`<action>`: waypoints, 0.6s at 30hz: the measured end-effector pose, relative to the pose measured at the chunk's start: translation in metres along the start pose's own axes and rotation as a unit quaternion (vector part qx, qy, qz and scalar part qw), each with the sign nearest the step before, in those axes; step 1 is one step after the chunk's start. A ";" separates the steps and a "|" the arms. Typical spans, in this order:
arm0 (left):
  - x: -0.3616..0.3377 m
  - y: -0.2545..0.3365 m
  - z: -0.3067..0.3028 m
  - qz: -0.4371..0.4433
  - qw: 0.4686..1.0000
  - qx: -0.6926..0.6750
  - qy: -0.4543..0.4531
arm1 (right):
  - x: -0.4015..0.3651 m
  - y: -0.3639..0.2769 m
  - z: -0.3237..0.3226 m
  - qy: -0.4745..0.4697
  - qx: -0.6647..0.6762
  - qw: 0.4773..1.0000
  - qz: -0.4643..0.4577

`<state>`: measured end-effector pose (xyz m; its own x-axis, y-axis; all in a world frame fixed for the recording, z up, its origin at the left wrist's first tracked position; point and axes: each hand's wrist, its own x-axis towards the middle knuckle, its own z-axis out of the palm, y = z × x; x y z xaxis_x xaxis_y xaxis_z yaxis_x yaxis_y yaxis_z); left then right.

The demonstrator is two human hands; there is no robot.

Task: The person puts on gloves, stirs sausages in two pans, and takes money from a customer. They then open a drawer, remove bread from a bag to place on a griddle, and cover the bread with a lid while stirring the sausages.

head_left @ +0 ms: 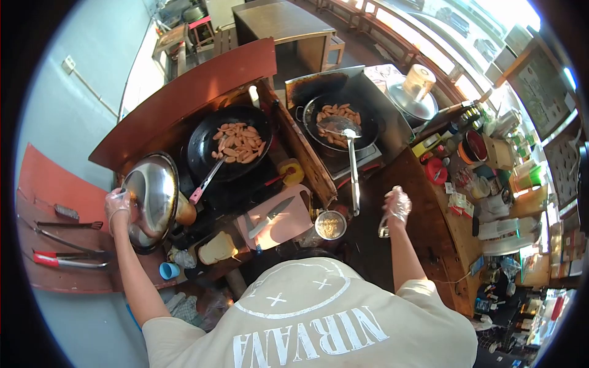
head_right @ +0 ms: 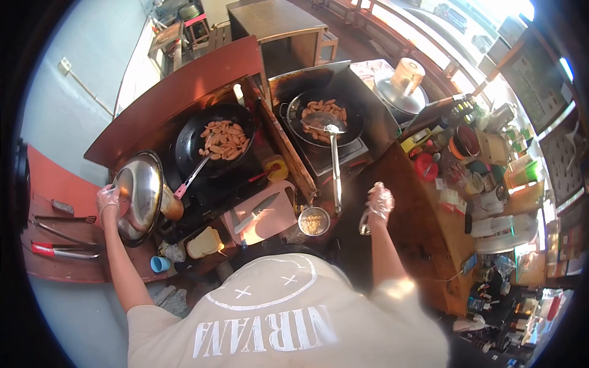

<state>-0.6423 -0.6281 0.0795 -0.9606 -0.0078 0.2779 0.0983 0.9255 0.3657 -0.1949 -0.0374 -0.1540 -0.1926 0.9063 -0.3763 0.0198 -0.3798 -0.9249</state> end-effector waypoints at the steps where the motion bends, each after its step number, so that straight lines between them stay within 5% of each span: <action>1: 0.001 -0.004 -0.001 0.009 1.000 0.002 0.003 | -0.020 -0.030 0.012 0.047 -0.036 0.988 -0.144; 2: 0.003 -0.010 0.001 0.017 1.000 0.001 0.009 | -0.054 -0.064 0.034 0.049 -0.147 0.951 -0.266; 4: 0.003 -0.014 -0.002 0.010 1.000 -0.003 0.009 | -0.118 -0.102 0.091 -0.078 -0.144 0.924 -0.346; 6: -0.007 0.006 -0.014 0.004 1.000 -0.002 0.002 | -0.154 -0.087 0.141 -0.282 -0.207 0.888 -0.296; 7: -0.008 0.004 -0.014 0.000 1.000 -0.002 0.005 | -0.178 -0.080 0.173 -0.442 -0.154 0.878 -0.104; 8: -0.008 0.000 -0.012 0.026 0.999 0.003 0.033 | -0.187 -0.047 0.204 -0.563 -0.247 0.725 -0.310; 9: -0.008 -0.003 -0.013 0.050 0.997 0.010 0.061 | -0.220 -0.034 0.241 -0.590 -0.158 0.775 0.160; 11: -0.009 -0.001 -0.018 0.027 0.999 -0.012 0.039 | -0.246 0.033 0.313 -0.588 -0.062 0.640 0.491; 12: -0.010 -0.002 -0.019 0.028 0.999 -0.023 0.039 | -0.264 0.052 0.343 -0.546 -0.027 0.632 0.550; 16: -0.018 0.009 -0.037 0.009 0.999 -0.039 0.035 | -0.308 0.062 0.409 -0.527 0.135 0.636 0.548; 18: -0.020 0.001 -0.034 -0.003 0.998 -0.042 0.042 | -0.298 0.079 0.434 -0.544 0.310 0.581 0.521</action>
<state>-0.6143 -0.6398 0.1046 -0.9361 -0.0484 0.3484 0.1175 0.8905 0.4395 -0.5620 -0.4186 -0.0910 -0.9050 -0.3998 -0.1454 0.3891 -0.9161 0.0966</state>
